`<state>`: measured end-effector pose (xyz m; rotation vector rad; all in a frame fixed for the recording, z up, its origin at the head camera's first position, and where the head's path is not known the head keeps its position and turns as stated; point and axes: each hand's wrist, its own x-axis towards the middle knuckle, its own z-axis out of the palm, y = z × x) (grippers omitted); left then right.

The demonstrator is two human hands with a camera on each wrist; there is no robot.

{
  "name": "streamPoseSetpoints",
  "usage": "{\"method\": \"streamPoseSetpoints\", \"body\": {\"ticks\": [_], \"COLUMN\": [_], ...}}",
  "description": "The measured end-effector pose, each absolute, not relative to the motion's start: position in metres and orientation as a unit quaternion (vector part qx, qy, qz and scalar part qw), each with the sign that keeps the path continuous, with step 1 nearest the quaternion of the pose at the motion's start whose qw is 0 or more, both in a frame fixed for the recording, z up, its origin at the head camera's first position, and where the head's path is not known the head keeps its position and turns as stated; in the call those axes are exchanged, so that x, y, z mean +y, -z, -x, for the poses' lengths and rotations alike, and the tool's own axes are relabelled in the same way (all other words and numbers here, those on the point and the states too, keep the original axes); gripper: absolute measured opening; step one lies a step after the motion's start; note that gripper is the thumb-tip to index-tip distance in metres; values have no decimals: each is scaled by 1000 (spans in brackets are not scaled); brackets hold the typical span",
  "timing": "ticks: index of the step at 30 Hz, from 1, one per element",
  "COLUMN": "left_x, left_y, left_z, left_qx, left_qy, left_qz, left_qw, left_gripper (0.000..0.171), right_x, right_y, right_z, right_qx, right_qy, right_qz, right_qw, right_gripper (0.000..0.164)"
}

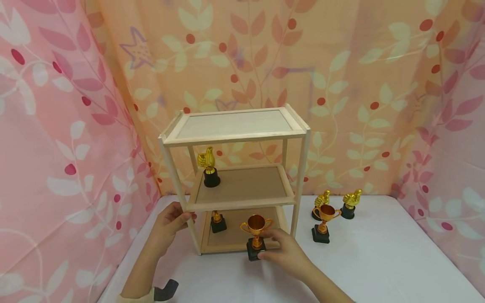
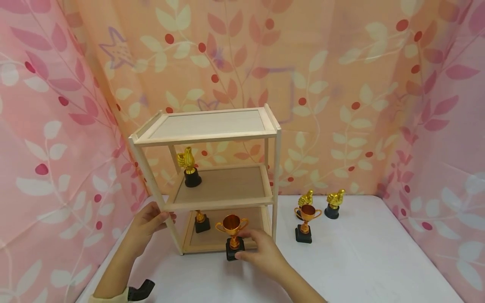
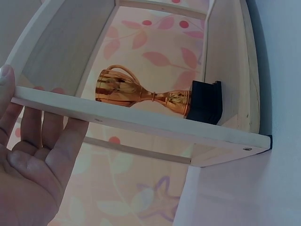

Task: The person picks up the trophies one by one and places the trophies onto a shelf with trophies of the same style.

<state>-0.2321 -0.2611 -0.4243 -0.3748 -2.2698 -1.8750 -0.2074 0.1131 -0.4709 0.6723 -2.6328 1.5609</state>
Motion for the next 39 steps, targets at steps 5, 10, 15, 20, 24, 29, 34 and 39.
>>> {"method": "streamPoseSetpoints", "body": {"ticks": [5,10,15,20,24,29,34,39], "left_x": [-260,-260,-260,-262,-263,-262,-261,-261], "left_y": [423,423,424,423,423,424,424,424], "left_z": [232,232,233,234,235,235,234,233], "left_qx": [-760,-760,-763,-762,-762,-758,-759,-759], "left_qy": [632,633,630,630,631,638,637,638], "left_qz": [127,123,121,124,120,115,112,110], "left_qw": [85,84,79,82,80,75,76,73], "left_gripper": [29,30,32,30,28,30,32,32], "right_x": [105,100,98,91,84,78,75,70], "right_y": [480,488,497,500,502,507,511,515], "right_z": [216,226,240,254,264,276,288,295], "right_qx": [-845,-848,-847,-842,-841,-840,-836,-827], "right_qy": [-490,-486,-485,-493,-493,-498,-513,-528], "right_qz": [-215,-213,-216,-217,-221,-212,-192,-191], "right_qw": [-3,-5,8,19,28,33,26,17], "right_gripper": [53,50,48,48,48,45,44,46]}}
